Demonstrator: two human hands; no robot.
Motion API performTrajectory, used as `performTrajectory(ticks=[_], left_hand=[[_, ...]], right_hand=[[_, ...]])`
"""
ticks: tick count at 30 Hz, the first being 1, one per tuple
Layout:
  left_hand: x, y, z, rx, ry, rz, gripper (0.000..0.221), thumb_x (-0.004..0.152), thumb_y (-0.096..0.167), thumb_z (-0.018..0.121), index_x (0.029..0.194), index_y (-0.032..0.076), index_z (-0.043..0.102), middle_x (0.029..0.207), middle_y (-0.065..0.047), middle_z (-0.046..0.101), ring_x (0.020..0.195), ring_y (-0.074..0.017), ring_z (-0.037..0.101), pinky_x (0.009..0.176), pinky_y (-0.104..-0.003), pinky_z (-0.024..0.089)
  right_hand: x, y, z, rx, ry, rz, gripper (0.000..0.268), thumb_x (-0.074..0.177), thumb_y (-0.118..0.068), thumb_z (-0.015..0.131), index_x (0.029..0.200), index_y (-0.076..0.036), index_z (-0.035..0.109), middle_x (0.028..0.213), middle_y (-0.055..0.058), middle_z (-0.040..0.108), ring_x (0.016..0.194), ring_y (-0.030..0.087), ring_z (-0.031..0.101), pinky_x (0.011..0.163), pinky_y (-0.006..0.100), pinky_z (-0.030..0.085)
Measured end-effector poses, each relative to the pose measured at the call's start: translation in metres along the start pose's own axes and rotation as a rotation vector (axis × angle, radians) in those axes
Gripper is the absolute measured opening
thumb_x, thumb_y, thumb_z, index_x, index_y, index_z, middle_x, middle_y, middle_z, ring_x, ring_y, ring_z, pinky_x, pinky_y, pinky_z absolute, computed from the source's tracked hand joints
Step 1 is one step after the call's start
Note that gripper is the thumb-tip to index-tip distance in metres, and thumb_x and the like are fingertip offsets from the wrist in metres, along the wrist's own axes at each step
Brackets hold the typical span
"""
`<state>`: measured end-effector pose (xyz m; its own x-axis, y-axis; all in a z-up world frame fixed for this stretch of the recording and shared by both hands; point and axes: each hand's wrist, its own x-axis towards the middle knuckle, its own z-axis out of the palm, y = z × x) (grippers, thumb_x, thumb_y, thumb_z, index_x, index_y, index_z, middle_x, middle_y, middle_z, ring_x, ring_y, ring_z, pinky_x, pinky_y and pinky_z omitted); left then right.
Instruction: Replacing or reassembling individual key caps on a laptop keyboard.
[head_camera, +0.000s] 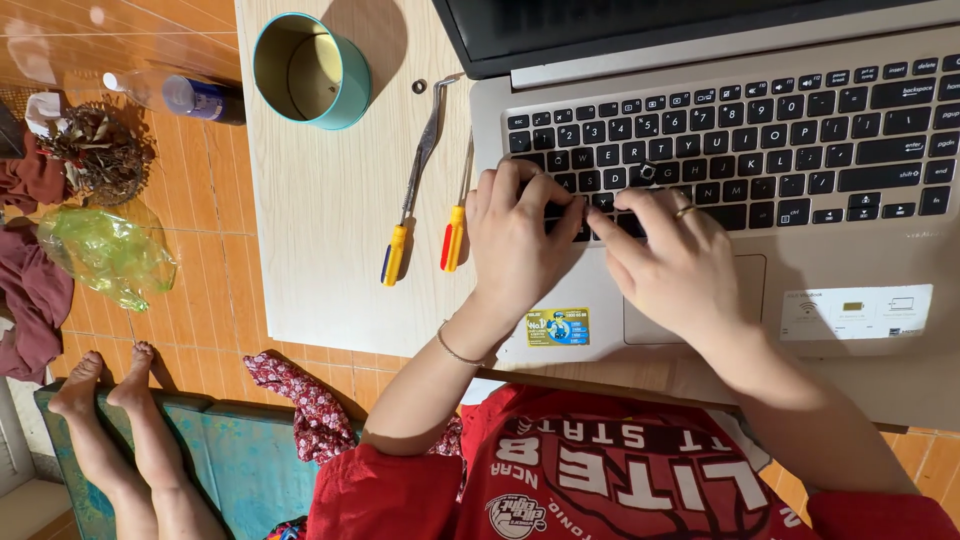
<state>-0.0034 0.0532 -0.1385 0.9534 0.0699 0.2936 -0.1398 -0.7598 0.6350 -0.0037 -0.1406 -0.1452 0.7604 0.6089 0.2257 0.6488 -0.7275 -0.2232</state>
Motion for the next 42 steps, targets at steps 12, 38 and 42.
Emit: performTrajectory(ticks=[12,38,42], left_hand=[[-0.007,-0.03,-0.026,-0.261,-0.219,0.046,0.028,0.09,0.002,0.075,0.116,0.012,0.076,0.115,-0.003,0.064,0.11,-0.024,0.061,0.097,-0.036,0.053],[-0.018,-0.016,-0.04,0.119,-0.24,0.354,0.049,0.09,0.015,0.074,0.139,0.014,0.065,0.135,-0.011,0.055,0.122,-0.0298,0.055,0.102,-0.04,0.046],[-0.012,-0.008,-0.048,0.021,-0.275,0.265,0.059,0.082,0.005,0.071,0.139,0.013,0.063,0.132,-0.009,0.057,0.12,-0.0291,0.057,0.102,-0.041,0.047]], right_hand=[[0.004,-0.021,-0.01,-0.045,-0.012,0.095,0.041,0.085,-0.014,0.074,0.126,-0.017,0.074,0.123,0.005,0.058,0.107,0.027,0.06,0.085,0.038,0.056],[0.006,-0.029,-0.012,-0.05,-0.013,0.116,0.041,0.083,-0.014,0.074,0.124,-0.012,0.074,0.119,0.006,0.057,0.107,0.029,0.059,0.087,0.04,0.054],[0.005,-0.023,-0.011,0.014,0.023,0.099,0.038,0.085,-0.014,0.073,0.124,-0.013,0.074,0.118,0.007,0.058,0.106,0.027,0.058,0.088,0.041,0.054]])
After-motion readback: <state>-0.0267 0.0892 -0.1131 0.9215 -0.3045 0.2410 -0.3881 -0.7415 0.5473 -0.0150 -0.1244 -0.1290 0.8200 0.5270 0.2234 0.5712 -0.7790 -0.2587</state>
